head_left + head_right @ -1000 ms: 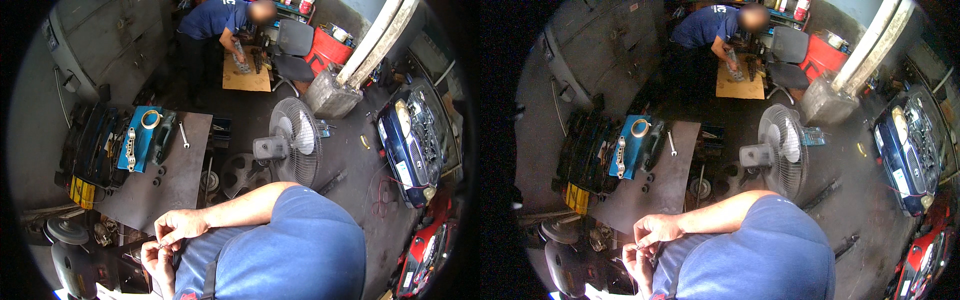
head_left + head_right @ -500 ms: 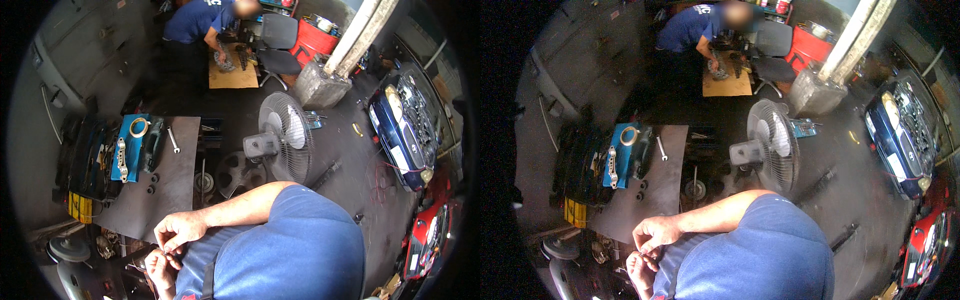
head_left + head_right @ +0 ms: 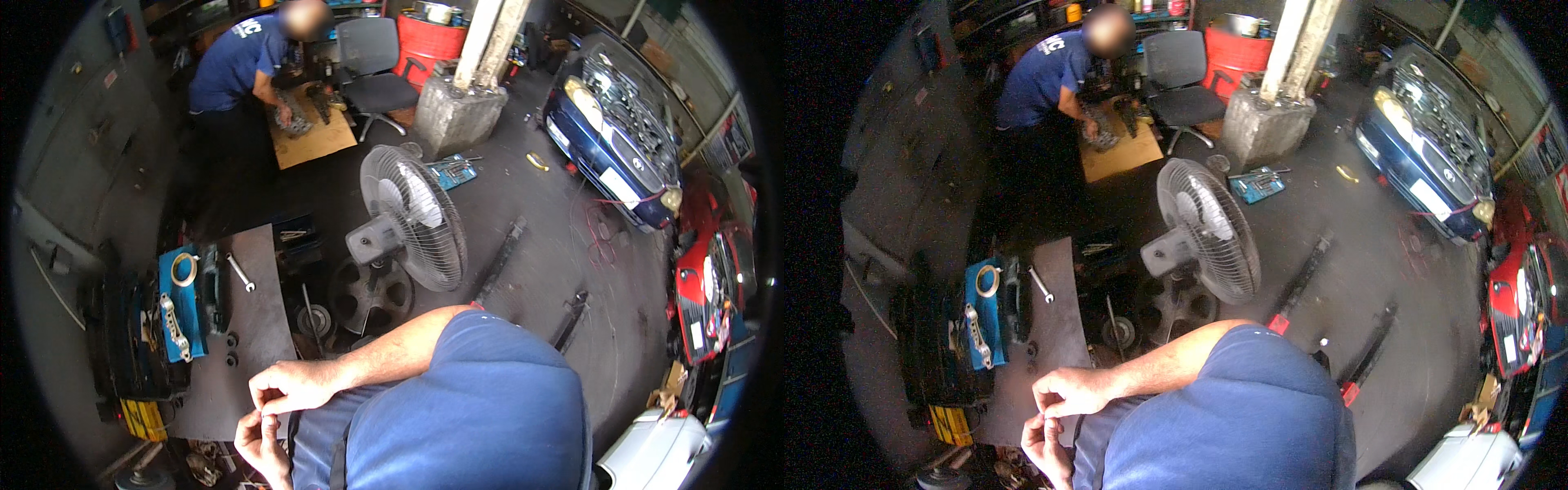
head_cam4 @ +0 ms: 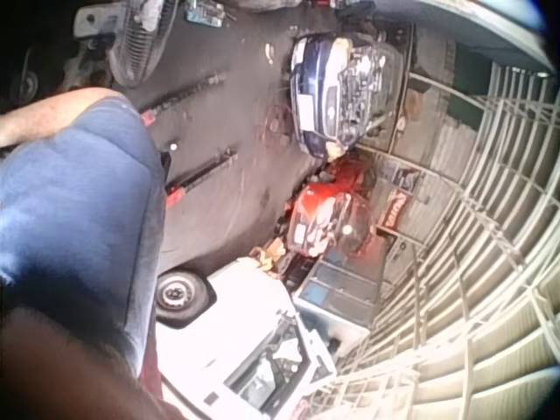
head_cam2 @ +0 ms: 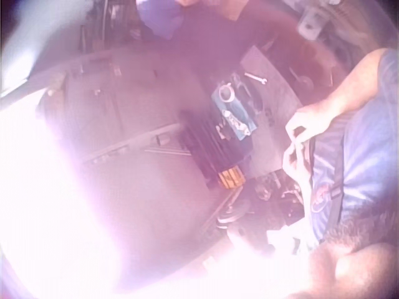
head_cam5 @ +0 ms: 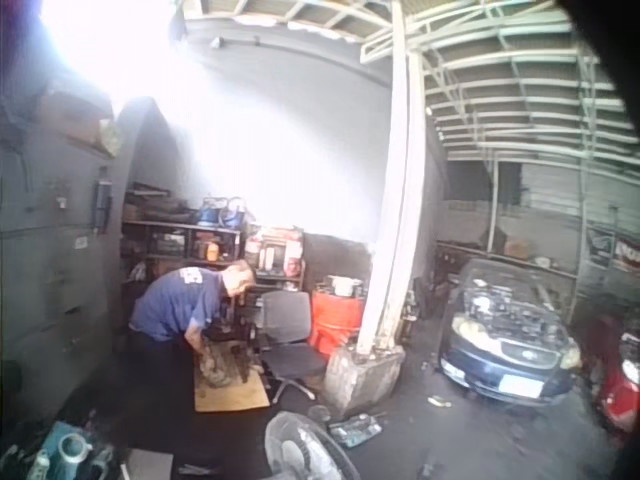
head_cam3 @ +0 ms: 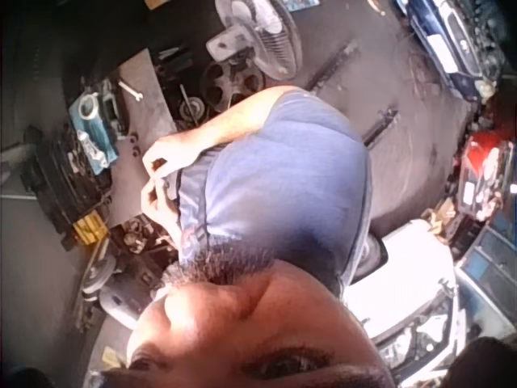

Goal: The person grinds small metal pins on a bench grinder, then fits them into a metal bracket. The person repeats the grinding process on another pin and places it into the bracket, then moves toward a red car and places the bracket on the engine bay.

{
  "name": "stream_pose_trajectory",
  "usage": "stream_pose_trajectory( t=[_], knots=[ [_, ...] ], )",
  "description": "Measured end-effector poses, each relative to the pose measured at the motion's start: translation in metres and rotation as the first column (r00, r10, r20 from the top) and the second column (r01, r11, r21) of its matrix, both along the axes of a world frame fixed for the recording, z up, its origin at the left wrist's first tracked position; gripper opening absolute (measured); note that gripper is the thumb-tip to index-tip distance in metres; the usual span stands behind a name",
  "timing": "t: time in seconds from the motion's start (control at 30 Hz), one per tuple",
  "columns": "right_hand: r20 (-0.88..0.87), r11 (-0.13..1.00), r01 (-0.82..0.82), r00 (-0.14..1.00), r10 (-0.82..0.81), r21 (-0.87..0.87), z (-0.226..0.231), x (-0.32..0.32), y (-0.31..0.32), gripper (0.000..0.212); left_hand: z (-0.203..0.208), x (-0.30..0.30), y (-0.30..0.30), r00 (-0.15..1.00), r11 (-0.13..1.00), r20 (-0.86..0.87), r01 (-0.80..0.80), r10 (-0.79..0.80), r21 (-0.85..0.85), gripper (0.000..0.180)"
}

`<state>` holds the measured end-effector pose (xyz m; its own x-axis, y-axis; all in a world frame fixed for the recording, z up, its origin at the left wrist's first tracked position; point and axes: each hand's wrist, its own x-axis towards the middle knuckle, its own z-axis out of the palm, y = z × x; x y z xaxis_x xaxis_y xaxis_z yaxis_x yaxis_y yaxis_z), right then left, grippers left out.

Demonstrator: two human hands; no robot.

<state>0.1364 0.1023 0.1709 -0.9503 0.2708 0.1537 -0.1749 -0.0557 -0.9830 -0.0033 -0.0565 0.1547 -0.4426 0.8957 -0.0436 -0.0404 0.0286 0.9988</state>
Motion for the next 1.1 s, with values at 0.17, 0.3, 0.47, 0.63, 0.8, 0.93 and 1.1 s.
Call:
stream_pose_trajectory(
  t=[0.17,0.3,0.47,0.63,0.8,0.93,1.1],
  knots=[
    [-0.044,0.904,-0.284,0.957,0.286,-0.320,-0.005,0.010,0.007,0.013,0.001,-0.021,-0.007,0.959,0.940,-0.124,0.215,-0.254,-0.264,0.007],
    [-0.074,0.882,-0.327,0.944,0.321,-0.340,-0.006,0.012,0.006,0.017,0.002,-0.024,0.001,0.894,0.883,-0.137,0.380,-0.427,-0.274,0.003],
    [-0.105,0.887,-0.323,0.946,0.305,-0.330,-0.004,0.010,0.007,0.012,0.021,0.000,0.012,0.958,0.941,0.013,0.285,-0.287,-0.181,0.003],
    [-0.068,0.984,-0.162,0.985,0.157,-0.071,-0.010,0.009,0.006,0.019,0.037,0.006,0.019,0.972,0.961,0.037,0.233,-0.230,-0.149,0.003],
    [-0.097,0.984,-0.020,0.995,0.003,-0.178,-0.020,0.010,0.001,0.011,0.037,0.002,0.017,0.979,0.973,0.052,0.203,-0.198,-0.109,0.004],
    [-0.083,0.981,0.058,0.994,-0.074,-0.187,-0.021,0.007,0.002,0.011,0.034,0.003,0.021,0.993,0.991,0.036,0.113,-0.111,-0.065,0.009],
    [-0.074,0.986,0.067,0.994,-0.079,-0.155,-0.012,-0.002,0.006,0.009,0.038,0.003,0.020,1.000,0.988,-0.009,-0.001,0.000,-0.153,0.009]
  ],
)
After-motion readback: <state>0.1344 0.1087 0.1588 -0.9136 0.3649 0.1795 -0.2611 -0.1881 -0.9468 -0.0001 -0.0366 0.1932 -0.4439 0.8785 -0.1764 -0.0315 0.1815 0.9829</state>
